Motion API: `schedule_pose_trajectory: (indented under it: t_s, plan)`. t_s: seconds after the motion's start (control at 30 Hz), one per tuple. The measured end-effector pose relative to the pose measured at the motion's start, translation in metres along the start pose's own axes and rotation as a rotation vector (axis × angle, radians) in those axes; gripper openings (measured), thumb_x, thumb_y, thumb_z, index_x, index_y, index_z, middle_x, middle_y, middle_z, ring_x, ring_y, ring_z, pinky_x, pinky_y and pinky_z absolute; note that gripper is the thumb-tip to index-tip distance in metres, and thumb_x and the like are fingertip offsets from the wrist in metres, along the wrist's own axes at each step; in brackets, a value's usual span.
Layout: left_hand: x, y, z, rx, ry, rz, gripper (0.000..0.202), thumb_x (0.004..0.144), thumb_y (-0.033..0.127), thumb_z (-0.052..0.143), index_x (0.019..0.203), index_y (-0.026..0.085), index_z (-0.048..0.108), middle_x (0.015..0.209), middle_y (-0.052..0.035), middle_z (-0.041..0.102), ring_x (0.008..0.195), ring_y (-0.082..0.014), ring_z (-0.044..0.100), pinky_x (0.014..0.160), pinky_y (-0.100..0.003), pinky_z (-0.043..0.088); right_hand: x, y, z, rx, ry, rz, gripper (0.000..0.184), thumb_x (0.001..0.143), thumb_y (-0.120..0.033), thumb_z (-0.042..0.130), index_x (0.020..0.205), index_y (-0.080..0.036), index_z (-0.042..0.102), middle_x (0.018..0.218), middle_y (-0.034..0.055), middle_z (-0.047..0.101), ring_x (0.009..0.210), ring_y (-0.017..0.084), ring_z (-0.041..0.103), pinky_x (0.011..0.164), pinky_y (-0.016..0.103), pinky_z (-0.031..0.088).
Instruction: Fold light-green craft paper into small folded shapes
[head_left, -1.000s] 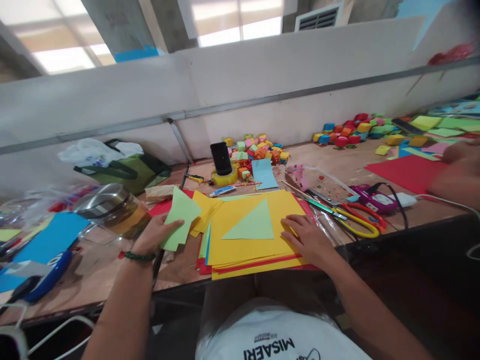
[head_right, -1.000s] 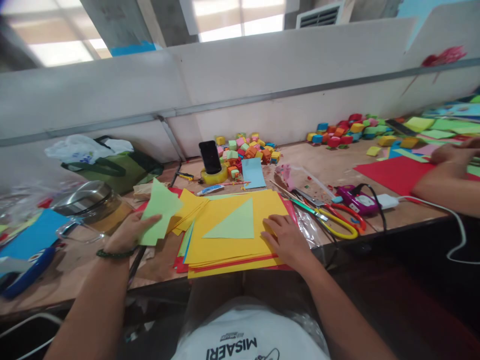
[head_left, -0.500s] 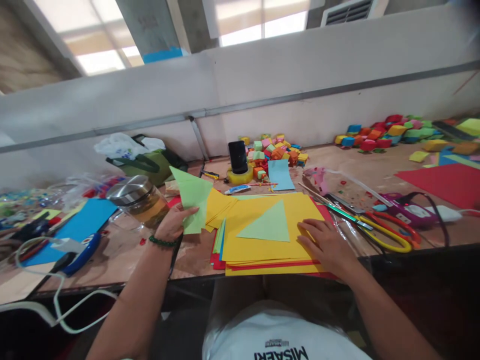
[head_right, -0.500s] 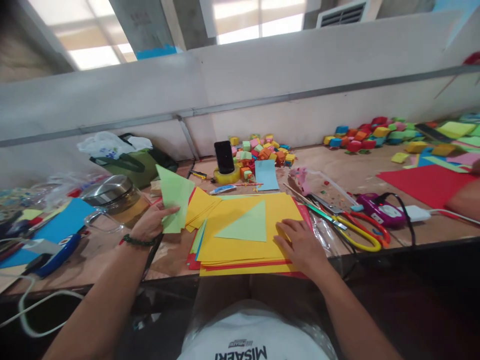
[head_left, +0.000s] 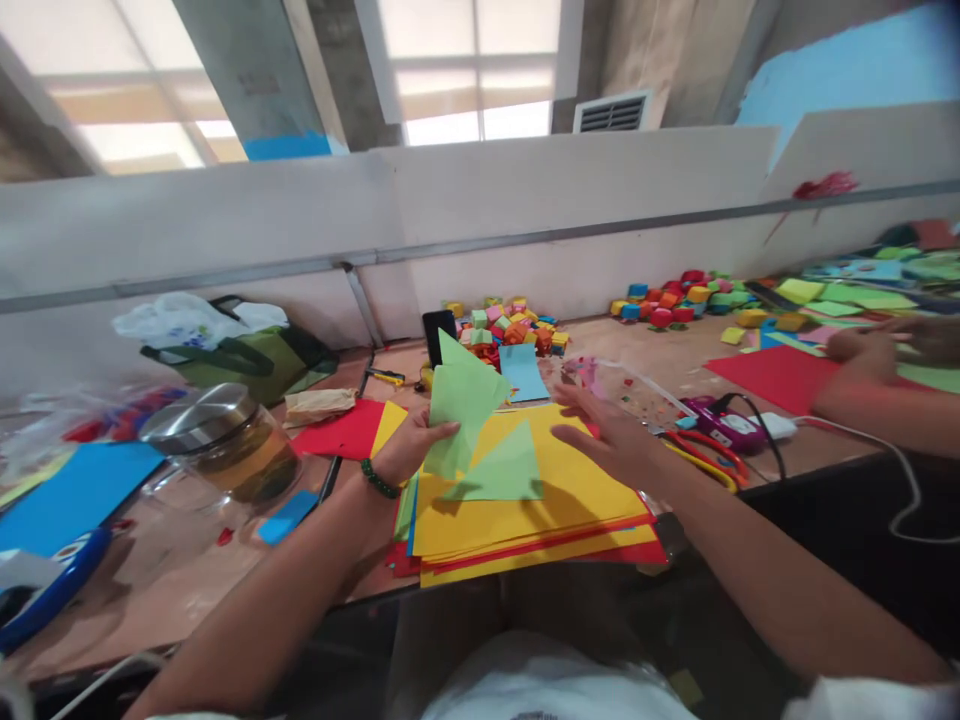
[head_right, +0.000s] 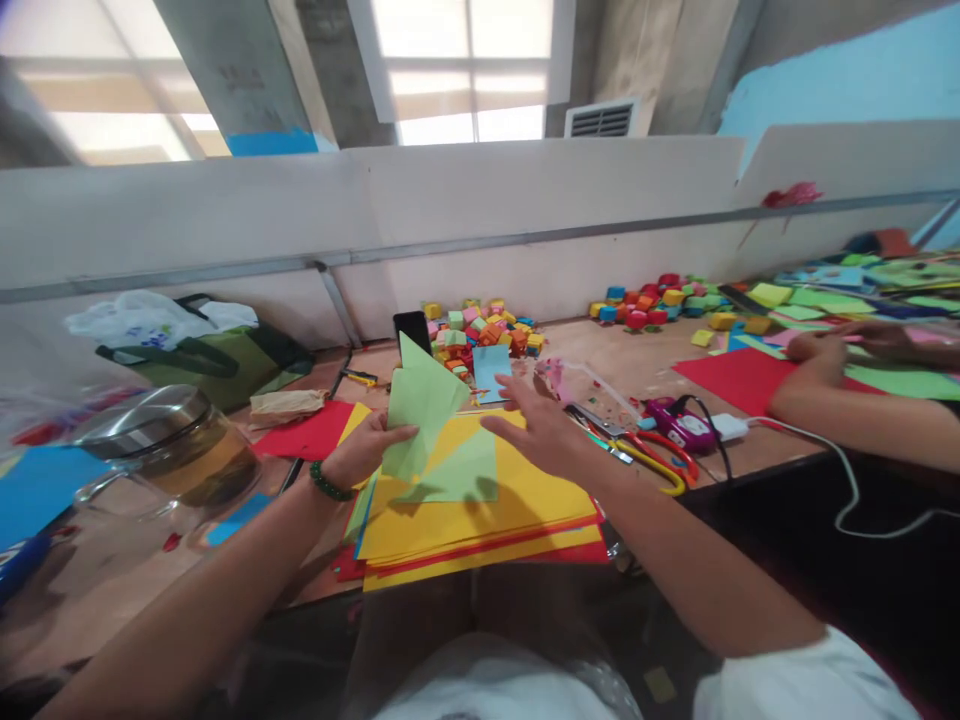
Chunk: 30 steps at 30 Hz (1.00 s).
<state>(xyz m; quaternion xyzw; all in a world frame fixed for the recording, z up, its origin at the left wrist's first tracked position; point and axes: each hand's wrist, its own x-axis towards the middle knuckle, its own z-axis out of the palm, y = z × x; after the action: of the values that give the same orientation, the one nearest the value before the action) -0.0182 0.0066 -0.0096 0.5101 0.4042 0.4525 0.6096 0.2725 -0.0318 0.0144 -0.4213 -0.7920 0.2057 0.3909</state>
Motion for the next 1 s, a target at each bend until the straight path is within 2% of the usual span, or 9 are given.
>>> schedule_pose_trajectory:
  t_s: [0.13, 0.23, 0.3, 0.43, 0.57, 0.7, 0.77, 0.87, 1.0]
  plan:
    - [0.011, -0.007, 0.009, 0.033, -0.031, 0.015, 0.045, 0.049, 0.034, 0.088, 0.085, 0.012, 0.071, 0.077, -0.0077, 0.075, 0.064, -0.0207, 0.069, 0.061, -0.029, 0.055, 0.066, 0.007, 0.024, 0.397, -0.109, 0.092, 0.05, 0.074, -0.031, 0.069, 0.121, -0.018, 0.058, 0.078, 0.0038, 0.069, 0.072, 0.017, 0.066, 0.069, 0.032, 0.055]
    - [0.016, -0.007, -0.001, 0.085, 0.014, 0.047, 0.046, 0.051, 0.039, 0.086, 0.085, 0.013, 0.07, 0.075, -0.008, 0.074, 0.062, -0.0211, 0.068, 0.059, -0.029, 0.055, 0.097, 0.022, 0.05, 0.606, -0.101, 0.213, 0.045, 0.063, -0.024, 0.076, 0.106, -0.015, 0.063, 0.059, -0.0041, 0.059, 0.059, 0.013, 0.06, 0.061, 0.027, 0.051]
    - [0.017, -0.006, -0.015, 0.132, 0.062, 0.066, 0.044, 0.054, 0.039, 0.084, 0.086, 0.013, 0.069, 0.072, -0.0082, 0.074, 0.061, -0.0221, 0.068, 0.057, -0.03, 0.054, 0.106, 0.034, 0.064, 0.698, -0.02, 0.222, 0.049, 0.06, -0.028, 0.078, 0.105, -0.015, 0.062, 0.054, -0.0077, 0.053, 0.054, 0.011, 0.056, 0.059, 0.026, 0.049]
    - [0.017, -0.005, -0.047, 0.222, 0.159, 0.074, 0.047, 0.06, 0.036, 0.08, 0.097, 0.011, 0.067, 0.071, -0.0091, 0.073, 0.064, -0.025, 0.068, 0.06, -0.035, 0.055, 0.104, 0.055, 0.074, 0.759, -0.019, 0.24, 0.052, 0.057, -0.035, 0.079, 0.102, -0.016, 0.062, 0.055, -0.0093, 0.049, 0.051, 0.008, 0.05, 0.057, 0.026, 0.045]
    - [0.023, -0.009, -0.059, 0.277, 0.247, 0.091, 0.064, 0.063, 0.033, 0.078, 0.121, 0.016, 0.057, 0.098, -0.0102, 0.072, 0.093, -0.0292, 0.067, 0.083, -0.044, 0.053, 0.1, 0.06, 0.066, 0.806, -0.024, 0.283, 0.054, 0.057, -0.037, 0.08, 0.104, -0.017, 0.061, 0.058, -0.0095, 0.047, 0.051, 0.007, 0.046, 0.054, 0.023, 0.041]
    - [0.022, -0.016, -0.035, 0.457, 0.343, 0.272, 0.08, 0.064, 0.035, 0.079, 0.136, 0.02, 0.046, 0.128, -0.0138, 0.059, 0.121, -0.0311, 0.053, 0.101, -0.045, 0.043, 0.095, 0.042, 0.064, 0.825, 0.044, 0.245, 0.054, 0.058, -0.04, 0.079, 0.104, -0.019, 0.059, 0.056, -0.0103, 0.044, 0.05, 0.007, 0.045, 0.052, 0.023, 0.041]
    - [0.016, -0.02, -0.012, 0.417, 0.232, 0.307, 0.085, 0.063, 0.034, 0.081, 0.139, 0.021, 0.043, 0.128, -0.0142, 0.058, 0.118, -0.0315, 0.055, 0.097, -0.045, 0.045, 0.089, 0.028, 0.071, 0.804, 0.057, 0.173, 0.052, 0.061, -0.041, 0.079, 0.103, -0.02, 0.059, 0.056, -0.0097, 0.046, 0.051, 0.008, 0.047, 0.053, 0.024, 0.043]
    - [0.005, -0.023, 0.019, 0.249, -0.056, 0.235, 0.085, 0.063, 0.031, 0.083, 0.138, 0.022, 0.045, 0.126, -0.0137, 0.06, 0.107, -0.0293, 0.061, 0.088, -0.038, 0.051, 0.077, 0.013, 0.087, 0.769, 0.009, 0.084, 0.051, 0.065, -0.041, 0.077, 0.107, -0.021, 0.058, 0.059, -0.0086, 0.049, 0.053, 0.009, 0.05, 0.054, 0.025, 0.046]
    - [-0.003, -0.022, 0.034, 0.014, -0.073, 0.154, 0.066, 0.061, 0.033, 0.084, 0.121, 0.018, 0.062, 0.104, -0.0105, 0.071, 0.097, -0.0284, 0.066, 0.078, -0.032, 0.053, 0.066, 0.011, 0.099, 0.682, -0.055, 0.025, 0.053, 0.072, -0.039, 0.072, 0.117, -0.02, 0.052, 0.061, -0.0081, 0.049, 0.053, 0.01, 0.052, 0.054, 0.026, 0.046]
